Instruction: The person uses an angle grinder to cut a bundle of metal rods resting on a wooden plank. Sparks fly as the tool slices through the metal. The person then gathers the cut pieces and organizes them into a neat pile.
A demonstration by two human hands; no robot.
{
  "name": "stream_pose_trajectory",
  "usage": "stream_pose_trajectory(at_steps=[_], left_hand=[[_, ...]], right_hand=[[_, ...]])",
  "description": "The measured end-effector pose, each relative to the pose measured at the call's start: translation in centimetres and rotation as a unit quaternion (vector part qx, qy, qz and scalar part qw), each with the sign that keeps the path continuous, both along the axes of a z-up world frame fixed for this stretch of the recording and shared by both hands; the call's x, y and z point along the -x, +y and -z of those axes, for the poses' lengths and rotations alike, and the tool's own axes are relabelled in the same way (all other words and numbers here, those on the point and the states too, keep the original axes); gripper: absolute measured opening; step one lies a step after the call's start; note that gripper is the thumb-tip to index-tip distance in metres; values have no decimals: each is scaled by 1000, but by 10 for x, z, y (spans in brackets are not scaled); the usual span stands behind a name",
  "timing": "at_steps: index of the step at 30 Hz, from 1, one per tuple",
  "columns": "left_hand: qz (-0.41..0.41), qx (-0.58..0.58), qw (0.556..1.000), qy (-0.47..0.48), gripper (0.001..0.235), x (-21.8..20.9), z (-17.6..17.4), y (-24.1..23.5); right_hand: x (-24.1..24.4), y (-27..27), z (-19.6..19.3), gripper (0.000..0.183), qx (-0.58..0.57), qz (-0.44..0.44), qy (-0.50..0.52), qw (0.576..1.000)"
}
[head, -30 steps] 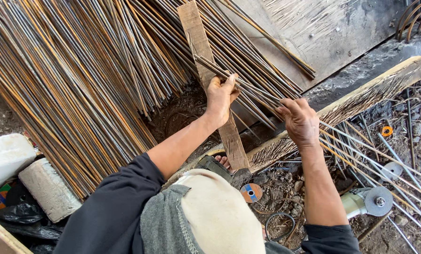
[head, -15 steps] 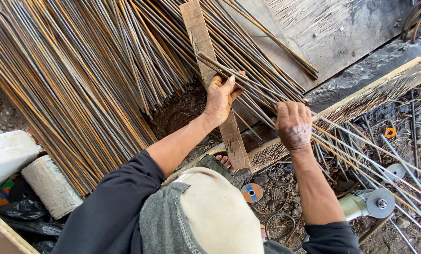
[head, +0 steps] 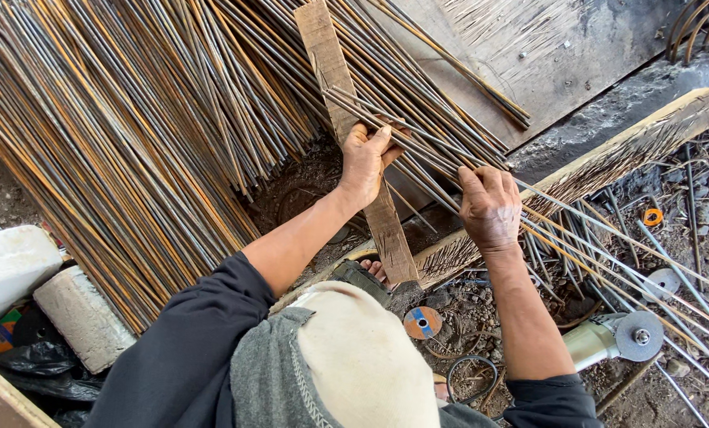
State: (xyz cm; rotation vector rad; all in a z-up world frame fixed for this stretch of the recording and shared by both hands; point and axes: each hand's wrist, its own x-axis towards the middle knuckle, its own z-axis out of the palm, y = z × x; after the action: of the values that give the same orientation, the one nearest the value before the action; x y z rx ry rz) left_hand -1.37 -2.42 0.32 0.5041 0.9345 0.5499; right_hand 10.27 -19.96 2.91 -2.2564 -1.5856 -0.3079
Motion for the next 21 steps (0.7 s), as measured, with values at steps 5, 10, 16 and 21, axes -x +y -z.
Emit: stream_pose_trajectory(at_steps=[5,10,16,21], left_hand=[[-3,0,1000,-12,16,0,1,0],[-12,0,1000,-18,16,-2,7,-1],[-17,17,1000,-3,18,-2,11,-1],[-9,10,1000,23,19,-3,9,0]], right_hand=[[-9,3,7,15,13,49,5,999],[-19,4,19,17,52,86,60,993],[-13,3,27,12,32,134,181,974],[-15,2,34,9,38,142,223,964]])
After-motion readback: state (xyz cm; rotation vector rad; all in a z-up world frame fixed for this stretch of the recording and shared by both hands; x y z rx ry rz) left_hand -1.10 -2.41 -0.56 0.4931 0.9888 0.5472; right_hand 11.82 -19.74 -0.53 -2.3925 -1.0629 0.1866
